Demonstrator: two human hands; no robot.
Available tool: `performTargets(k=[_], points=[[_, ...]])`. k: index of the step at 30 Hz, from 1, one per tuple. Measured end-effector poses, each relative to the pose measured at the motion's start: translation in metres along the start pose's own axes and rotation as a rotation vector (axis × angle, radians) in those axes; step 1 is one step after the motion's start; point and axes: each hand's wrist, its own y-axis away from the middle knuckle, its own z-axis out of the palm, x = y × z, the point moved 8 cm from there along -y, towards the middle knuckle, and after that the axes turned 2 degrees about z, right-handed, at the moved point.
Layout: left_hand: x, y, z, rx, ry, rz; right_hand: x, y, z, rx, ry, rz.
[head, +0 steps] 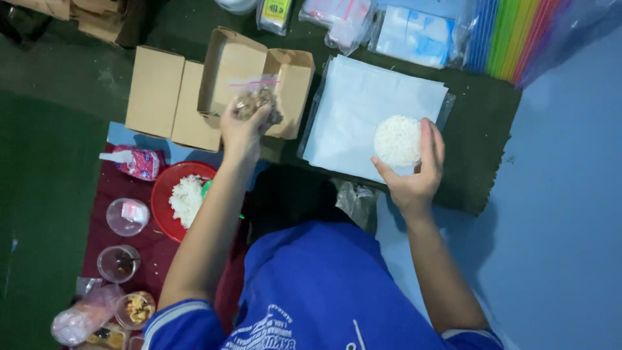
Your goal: Portioning rice and toppings into bags and containers, and assembling cardboard meal boxes
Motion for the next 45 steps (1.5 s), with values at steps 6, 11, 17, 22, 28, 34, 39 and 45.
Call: performTargets(k=[6, 11, 17, 22, 28, 34, 39, 45], points=[[-0.032, -0.042, 0.026, -0.060, 0.008, -0.065, 0.014, 0.015, 0.028, 0.094, 0.020, 0.041], [-0.083, -0.086, 0.033, -0.124, -0.175, -0.035, -0.009, 0.022, 0.043, 0.118, 0.083, 0.117], [-0.079, -0.064, 0.065, -0.166, -0.422, 0.010, -0.015, 0.041, 0.049, 0.130, 0.197, 0.147], [-0.073, -0.056, 0.065, -0.136, -0.758, 0.095, -0.007, 0.035, 0.047, 0.087, 0.210, 0.133], [-0.036, -0.046, 0.068, -0.229, -0.940, 0.220, 0.018, 0.032, 0.043, 0.062, 0.158, 0.201], [-0.018, -0.041, 0.067, -0.442, -1.058, 0.370, 0.024, 0.034, 0.049, -0.118, 0.074, 0.324], [0.021, 0.007, 0.084, -0.552, -1.283, 0.945, 0.030, 0.038, 0.046, 0.076, 0.002, 0.202], [-0.028, -0.001, 0.089, -0.712, -1.647, 0.769, 0.044, 0.050, 0.048, 0.083, -0.088, 0.319]])
